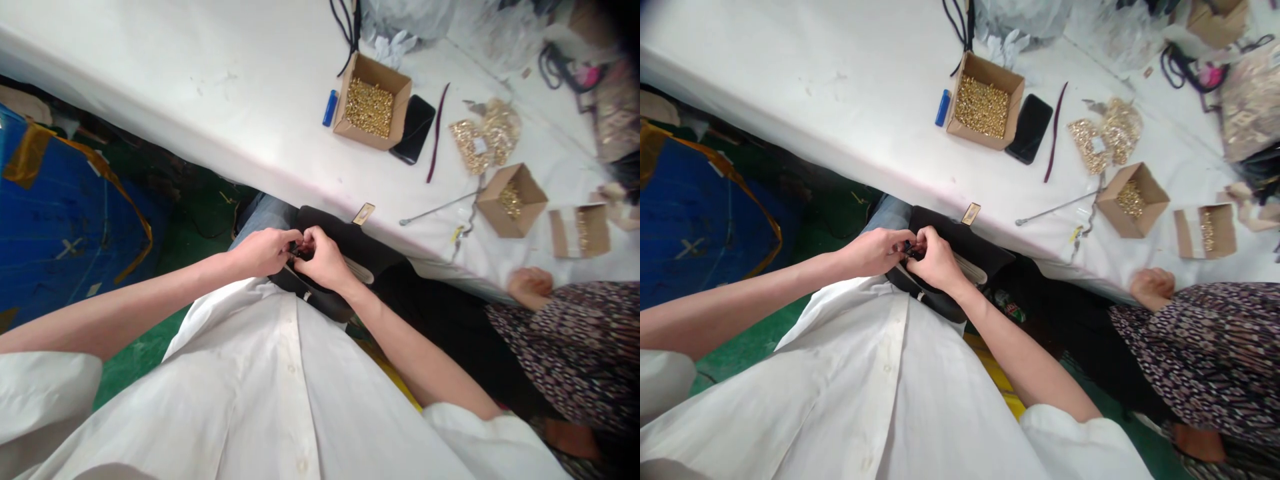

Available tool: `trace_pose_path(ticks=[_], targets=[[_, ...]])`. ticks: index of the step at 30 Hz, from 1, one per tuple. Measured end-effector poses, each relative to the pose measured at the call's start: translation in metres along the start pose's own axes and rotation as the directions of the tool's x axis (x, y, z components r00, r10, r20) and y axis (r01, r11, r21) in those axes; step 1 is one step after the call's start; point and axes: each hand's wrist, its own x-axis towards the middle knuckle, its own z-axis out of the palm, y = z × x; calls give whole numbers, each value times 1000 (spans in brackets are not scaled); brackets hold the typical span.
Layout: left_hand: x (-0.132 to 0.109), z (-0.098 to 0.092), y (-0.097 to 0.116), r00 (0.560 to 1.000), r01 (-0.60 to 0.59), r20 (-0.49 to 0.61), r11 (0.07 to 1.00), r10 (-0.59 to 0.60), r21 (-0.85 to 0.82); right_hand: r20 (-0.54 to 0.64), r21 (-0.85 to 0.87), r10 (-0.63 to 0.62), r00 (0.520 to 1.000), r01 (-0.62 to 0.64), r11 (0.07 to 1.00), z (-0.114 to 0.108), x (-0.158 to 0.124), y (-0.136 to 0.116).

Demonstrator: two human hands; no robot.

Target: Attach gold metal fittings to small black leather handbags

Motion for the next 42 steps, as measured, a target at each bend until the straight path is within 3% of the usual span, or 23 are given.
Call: trace_pose_path(ticks=[5, 9, 14, 17, 21, 25, 29, 32, 34, 42], targets=[[2, -2, 3, 999, -20, 37, 998, 18, 68, -23, -18, 43, 999, -43, 999, 4, 2, 3], [5, -1, 2, 1000, -7, -5, 992, 7, 125, -30, 14, 43, 999, -43, 999, 9, 3, 3], [15, -1, -12, 1000, -1, 28, 991, 5, -132, -50, -4, 39, 998, -39, 999, 14, 4, 2], [21, 1, -22, 1000, 17, 24, 983, -12, -185, -33, -20, 44, 998, -45, 999, 13, 5, 2], [24, 5, -27, 999, 36, 27, 975, -31, -217, 78, -47, 69, 995, -65, 997, 2, 4, 4], [25, 4, -26, 998, 64, 39, 966, -56, -250, 246, -8, 67, 967, -67, 998, -24, 1, 12], [28, 5, -28, 995, 102, 47, 951, -93, -292, 339, -100, 173, 925, -147, 984, -40, -2, 21], [32, 9, -30, 995, 98, 52, 953, -87, -288, 393, -1, 267, 880, -290, 957, -35, -4, 23], [33, 10, -30, 996, 79, 51, 959, -68, -271, 382, 64, 300, 874, -349, 935, -27, -4, 22], [29, 3, -30, 994, 82, 90, 955, -59, -286, 303, -5, 259, 917, -270, 963, -13, -1, 2]])
